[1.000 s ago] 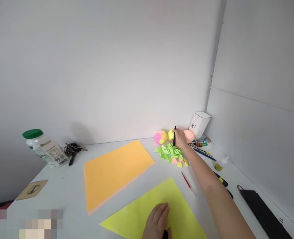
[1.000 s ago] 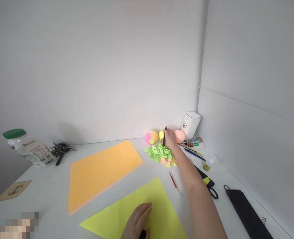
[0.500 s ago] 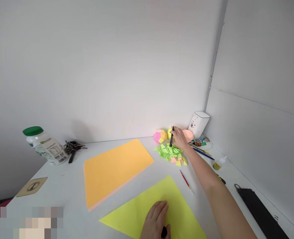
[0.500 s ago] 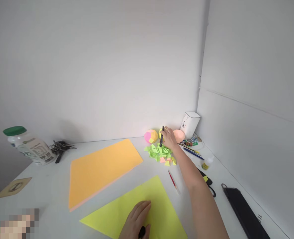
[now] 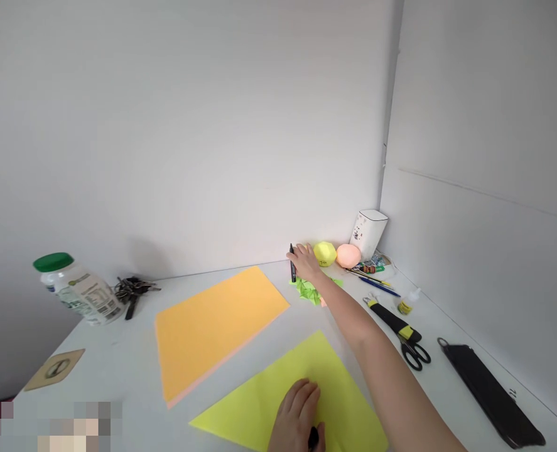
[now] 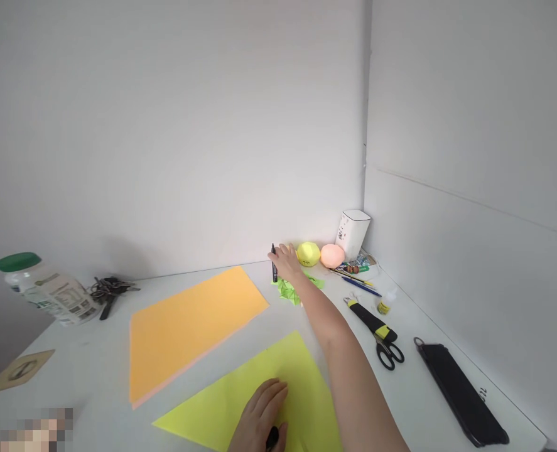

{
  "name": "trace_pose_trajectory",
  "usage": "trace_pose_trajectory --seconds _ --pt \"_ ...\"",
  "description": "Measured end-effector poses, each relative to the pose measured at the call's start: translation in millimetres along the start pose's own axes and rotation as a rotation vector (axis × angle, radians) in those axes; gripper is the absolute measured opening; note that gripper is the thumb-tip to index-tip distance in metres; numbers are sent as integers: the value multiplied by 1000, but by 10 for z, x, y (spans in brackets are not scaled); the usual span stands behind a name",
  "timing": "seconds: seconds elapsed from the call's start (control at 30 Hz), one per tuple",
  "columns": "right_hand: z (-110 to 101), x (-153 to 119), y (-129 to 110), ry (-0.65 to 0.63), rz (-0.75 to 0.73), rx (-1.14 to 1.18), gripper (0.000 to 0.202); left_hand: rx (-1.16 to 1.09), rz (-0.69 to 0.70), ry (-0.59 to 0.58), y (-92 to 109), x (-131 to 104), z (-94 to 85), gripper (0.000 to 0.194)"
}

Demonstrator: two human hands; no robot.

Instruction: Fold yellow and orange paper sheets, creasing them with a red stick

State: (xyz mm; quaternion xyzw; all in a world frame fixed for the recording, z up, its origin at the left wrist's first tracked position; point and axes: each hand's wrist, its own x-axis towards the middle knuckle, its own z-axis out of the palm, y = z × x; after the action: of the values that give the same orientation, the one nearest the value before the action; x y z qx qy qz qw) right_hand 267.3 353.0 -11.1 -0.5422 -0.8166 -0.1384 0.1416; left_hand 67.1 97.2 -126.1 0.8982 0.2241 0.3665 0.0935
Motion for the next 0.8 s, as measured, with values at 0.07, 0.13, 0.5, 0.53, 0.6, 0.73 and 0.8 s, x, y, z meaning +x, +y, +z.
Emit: trace_pose_trajectory --seconds 0.07,0.13,0.5,0.53,0.6,0.73,0.8 --pt "-45 -37 29 6 28 43 40 -16 9 22 4 19 8 51" --pt "-147 -31 29 16 40 116 37 -71 -24 68 54 60 -17 46" --pt "-1160 -1340 -858 -111 1 942 62 -360 -623 169 282 351 -522 20" --pt "-1235 -1568 -978 -182 -18 1044 57 -363 -638 156 262 342 -524 22" --pt "-1345 -1925 -1180 -322 61 1466 42 -365 -637 121 235 318 -516 27" --pt "-1404 -2186 -1382 -324 246 1636 28 -354 -536 27 249 269 -517 43" --pt "-1394 -2189 -1413 -324 256 1596 27 -338 -474 -15 275 247 -543 53"
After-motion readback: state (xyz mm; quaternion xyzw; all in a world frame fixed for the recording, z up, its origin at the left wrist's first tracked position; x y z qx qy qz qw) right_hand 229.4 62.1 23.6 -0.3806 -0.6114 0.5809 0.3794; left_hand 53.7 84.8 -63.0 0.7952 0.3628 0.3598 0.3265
